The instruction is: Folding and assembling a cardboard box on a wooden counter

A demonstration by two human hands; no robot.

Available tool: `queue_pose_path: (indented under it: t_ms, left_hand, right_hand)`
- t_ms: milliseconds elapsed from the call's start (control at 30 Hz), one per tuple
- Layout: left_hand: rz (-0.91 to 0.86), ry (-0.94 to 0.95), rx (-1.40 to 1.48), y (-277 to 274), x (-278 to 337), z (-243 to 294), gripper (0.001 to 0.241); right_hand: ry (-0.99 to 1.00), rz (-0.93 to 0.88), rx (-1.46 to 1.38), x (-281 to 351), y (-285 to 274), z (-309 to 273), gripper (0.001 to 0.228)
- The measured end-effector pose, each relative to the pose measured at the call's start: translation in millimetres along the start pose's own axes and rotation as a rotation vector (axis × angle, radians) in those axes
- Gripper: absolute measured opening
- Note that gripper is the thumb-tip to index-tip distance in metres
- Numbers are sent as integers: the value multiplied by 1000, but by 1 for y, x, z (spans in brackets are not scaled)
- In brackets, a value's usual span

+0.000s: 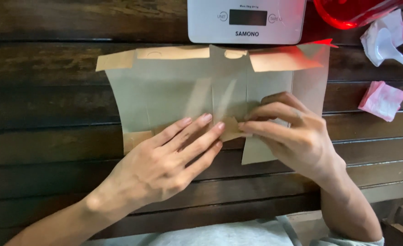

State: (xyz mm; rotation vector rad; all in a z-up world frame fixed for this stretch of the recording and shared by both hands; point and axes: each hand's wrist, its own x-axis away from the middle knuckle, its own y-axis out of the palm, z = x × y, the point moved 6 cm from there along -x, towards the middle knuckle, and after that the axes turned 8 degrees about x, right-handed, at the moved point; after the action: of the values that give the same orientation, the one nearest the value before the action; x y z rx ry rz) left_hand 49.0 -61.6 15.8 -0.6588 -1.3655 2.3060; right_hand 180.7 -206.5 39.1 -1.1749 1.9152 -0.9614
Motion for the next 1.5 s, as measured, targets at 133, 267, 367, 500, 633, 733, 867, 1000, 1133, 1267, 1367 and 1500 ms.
queue_pose_path:
  t_ms: [133, 267, 367, 500, 633, 733, 867, 1000, 1133, 1267, 1367, 1500]
  left_hand:
    - [33, -4, -7, -2, -4, -2, 40]
    - [48, -14, -4, -3, -5, -2, 37]
    - [49, -19, 9, -4, -6, -3, 36]
    - [48, 0, 35, -3, -4, -5, 38]
    - [47, -16, 34, -5, -4, -7, 36]
    - [46, -24, 62, -9, -4, -8, 33]
    - [81, -73, 191, -15, -8, -7, 31]
    - [161, -178, 324, -22, -15, -6, 36]
    - [123, -256, 206, -19, -23, 4, 46]
    - [214, -359, 175, -17, -33, 12, 33]
    - [293, -371, 133, -10, -40, 8, 17]
    - [373, -321, 91, -6, -39, 8, 12]
  right_hand:
    - [-55, -10, 21, -5, -4, -8, 23]
    - [-144, -37, 227, -1, -4, -15, 28]
    - [-165, -31, 279, 1, -7, -19, 29]
    - [-126, 10, 207, 0, -10, -16, 25]
    - [-87, 50, 154, 5, -8, -10, 27]
    - [-23, 65, 144, 8, -6, -4, 30]
    - [82, 3, 87, 14, 2, 3, 18]
    - [152, -3, -2, 18, 11, 6, 7]
    - [149, -49, -23, 17, 7, -1, 6]
    - [144, -84, -27, 17, 7, -6, 8]
    - [155, -93, -9, 15, 7, -5, 12]
    - [186, -139, -10, 18, 9, -2, 17]
